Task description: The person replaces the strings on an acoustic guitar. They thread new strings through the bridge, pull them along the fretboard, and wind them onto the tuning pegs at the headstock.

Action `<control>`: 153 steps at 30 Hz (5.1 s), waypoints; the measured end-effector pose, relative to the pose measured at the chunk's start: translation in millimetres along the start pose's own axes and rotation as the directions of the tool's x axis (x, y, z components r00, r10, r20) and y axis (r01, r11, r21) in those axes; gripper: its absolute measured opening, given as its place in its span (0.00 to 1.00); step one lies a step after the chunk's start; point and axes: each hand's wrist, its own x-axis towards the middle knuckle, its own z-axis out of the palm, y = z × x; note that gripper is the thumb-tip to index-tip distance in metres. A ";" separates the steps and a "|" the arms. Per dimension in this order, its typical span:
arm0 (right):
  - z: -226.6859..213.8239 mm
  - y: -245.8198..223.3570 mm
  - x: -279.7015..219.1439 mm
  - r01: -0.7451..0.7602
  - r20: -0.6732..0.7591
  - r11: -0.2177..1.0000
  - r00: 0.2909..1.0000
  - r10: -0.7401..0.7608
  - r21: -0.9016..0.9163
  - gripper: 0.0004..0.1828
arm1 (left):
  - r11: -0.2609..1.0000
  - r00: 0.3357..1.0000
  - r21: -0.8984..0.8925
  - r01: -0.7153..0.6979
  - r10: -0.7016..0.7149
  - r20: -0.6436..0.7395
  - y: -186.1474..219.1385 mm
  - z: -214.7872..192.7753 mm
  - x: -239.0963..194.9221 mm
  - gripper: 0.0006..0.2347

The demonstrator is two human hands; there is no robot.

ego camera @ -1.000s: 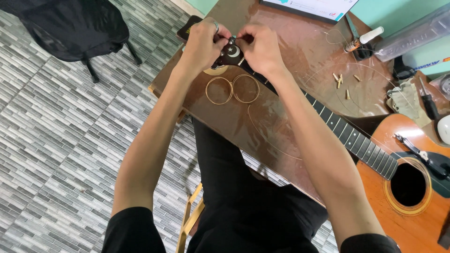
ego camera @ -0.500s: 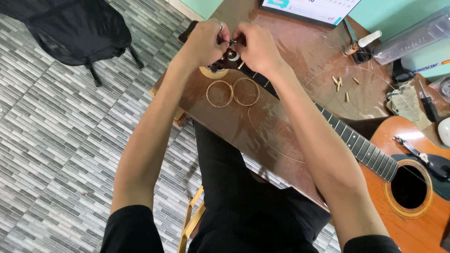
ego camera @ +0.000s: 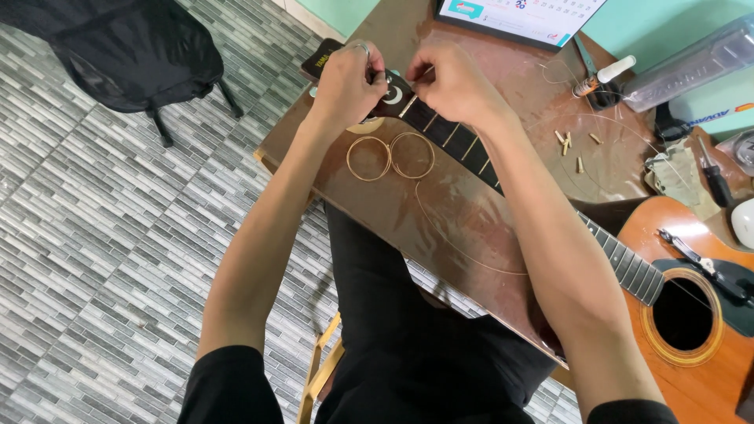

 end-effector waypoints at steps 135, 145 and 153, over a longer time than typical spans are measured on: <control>7.9 33.6 68.4 -0.293 0.206 0.917 0.948 0.242 0.271 0.10 | 0.967 0.970 -0.091 0.237 -0.240 -0.024 25.9 -6.2 -3.5 0.04; 16.1 43.7 77.5 -0.149 0.223 0.981 0.968 0.118 0.127 0.21 | 0.961 0.964 -0.085 0.263 -0.265 -0.013 21.7 -2.6 -3.6 0.04; 10.2 32.5 76.3 -0.265 0.238 0.955 0.944 0.228 0.137 0.15 | 0.973 0.974 -0.057 0.225 -0.227 -0.029 25.7 -4.7 -3.0 0.04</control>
